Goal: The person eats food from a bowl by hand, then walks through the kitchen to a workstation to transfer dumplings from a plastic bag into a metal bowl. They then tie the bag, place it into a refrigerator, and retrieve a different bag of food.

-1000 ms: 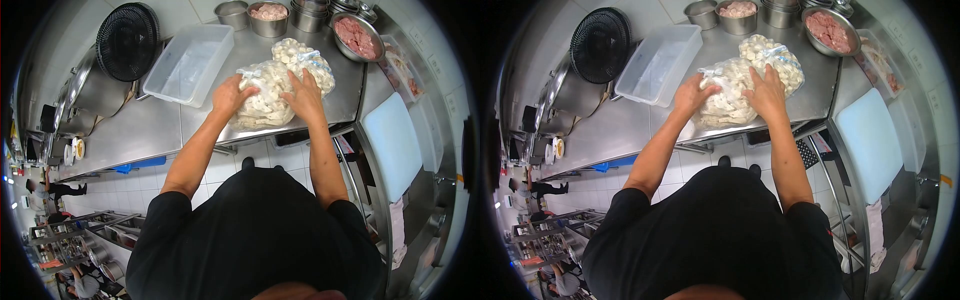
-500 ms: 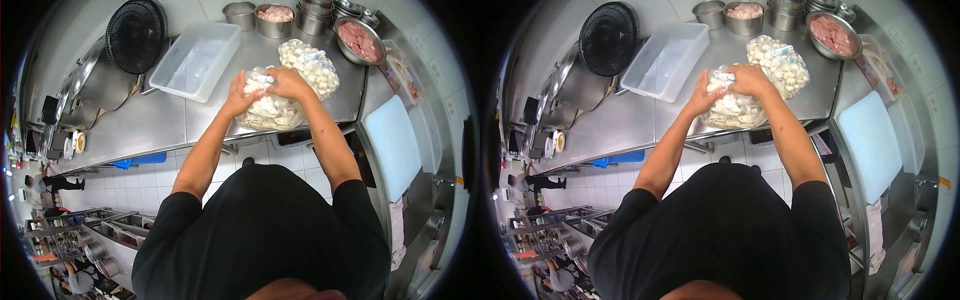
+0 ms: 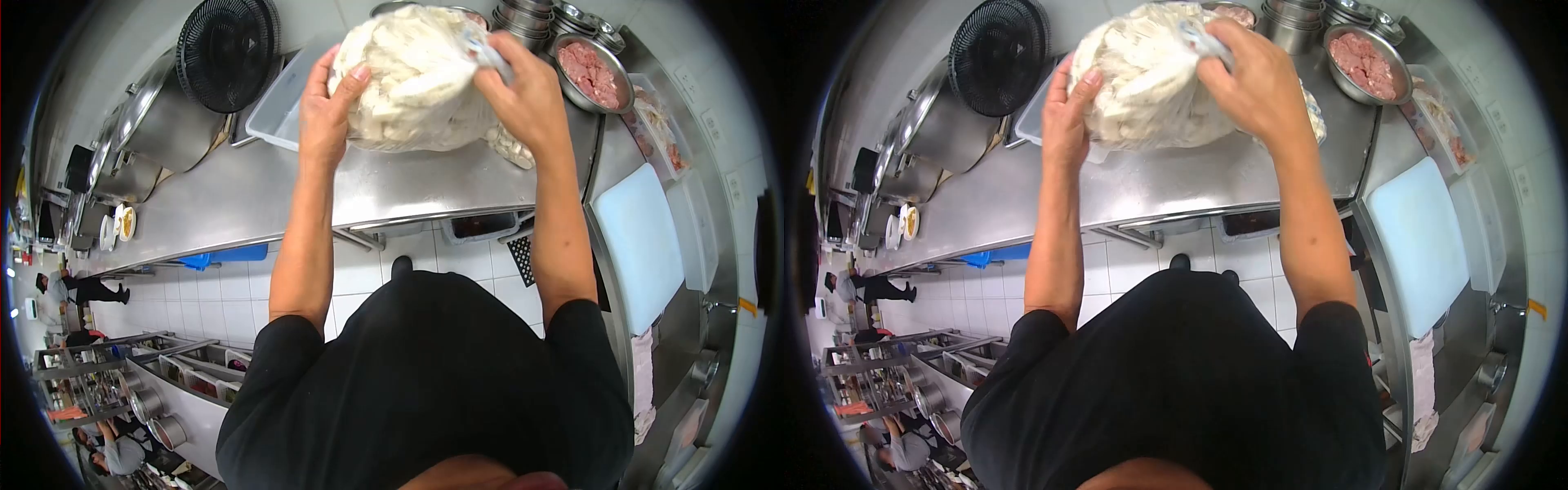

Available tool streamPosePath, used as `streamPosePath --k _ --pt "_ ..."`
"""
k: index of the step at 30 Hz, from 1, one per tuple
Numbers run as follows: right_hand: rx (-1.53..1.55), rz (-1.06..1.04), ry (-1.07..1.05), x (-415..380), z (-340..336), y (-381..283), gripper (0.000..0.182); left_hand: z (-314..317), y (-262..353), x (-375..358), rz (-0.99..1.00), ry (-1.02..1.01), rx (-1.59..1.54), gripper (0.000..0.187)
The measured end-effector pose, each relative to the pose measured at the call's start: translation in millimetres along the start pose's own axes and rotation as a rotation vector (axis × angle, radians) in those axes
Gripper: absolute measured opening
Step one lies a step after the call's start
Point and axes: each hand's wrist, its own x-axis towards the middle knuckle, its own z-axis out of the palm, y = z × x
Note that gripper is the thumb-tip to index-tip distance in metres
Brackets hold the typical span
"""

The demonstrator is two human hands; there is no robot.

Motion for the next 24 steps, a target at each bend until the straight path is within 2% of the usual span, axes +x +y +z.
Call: streamPosePath --k 2,4,6,7,8,10,11,12,15,16,18,19,20,23,24 --pt "-0.045 0.004 0.025 -18 -14 -2 0.033 6 5 7 0.117 -0.055 0.149 0.076" --pt "-0.076 0.001 0.048 -57 2 19 0.029 5 -15 9 0.204 -0.144 0.365 0.084" --pt "-0.155 0.249 -0.149 -106 33 67 0.03 0 -65 9 0.348 -0.247 0.9 0.099" --pt "-0.2 0.306 -0.274 -128 46 85 0.032 -2 -91 2 0.409 -0.302 1.164 0.106" --pt "-0.244 0.362 -0.4 -145 53 96 0.033 -3 -109 -11 0.314 -0.374 1.164 0.113" --pt "-0.349 0.394 -0.454 -156 59 104 0.033 -4 -122 -25 0.165 -0.502 1.169 0.126" --pt "-0.396 0.408 -0.482 -155 61 105 0.033 5 -106 -36 0.176 -0.514 1.347 0.138" --pt "-0.351 0.487 -0.527 -158 62 107 0.033 6 -107 -49 0.178 -0.473 1.317 0.136" --pt "-0.157 0.549 -0.431 -162 66 106 0.037 2 -128 -48 0.156 -0.393 1.128 0.129" --pt "-0.069 0.523 -0.336 -159 68 104 0.035 -1 -133 -49 0.129 -0.376 1.049 0.126" --pt "0.166 0.465 -0.211 -128 64 81 0.03 4 -102 -33 -0.164 -0.256 0.757 0.119" --pt "0.149 0.366 -0.195 -105 57 69 0.03 5 -91 -18 -0.297 -0.188 0.607 0.115" --pt "0.133 0.266 -0.18 -86 51 59 0.031 -4 -108 -8 -0.162 -0.061 0.503 0.107" --pt "0.186 0.168 -0.133 -48 50 51 0.028 -12 -107 -1 -0.205 -0.057 0.273 0.104" --pt "0.167 0.199 -0.213 -49 53 68 0.032 -14 -108 -6 -0.327 -0.113 0.188 0.117"
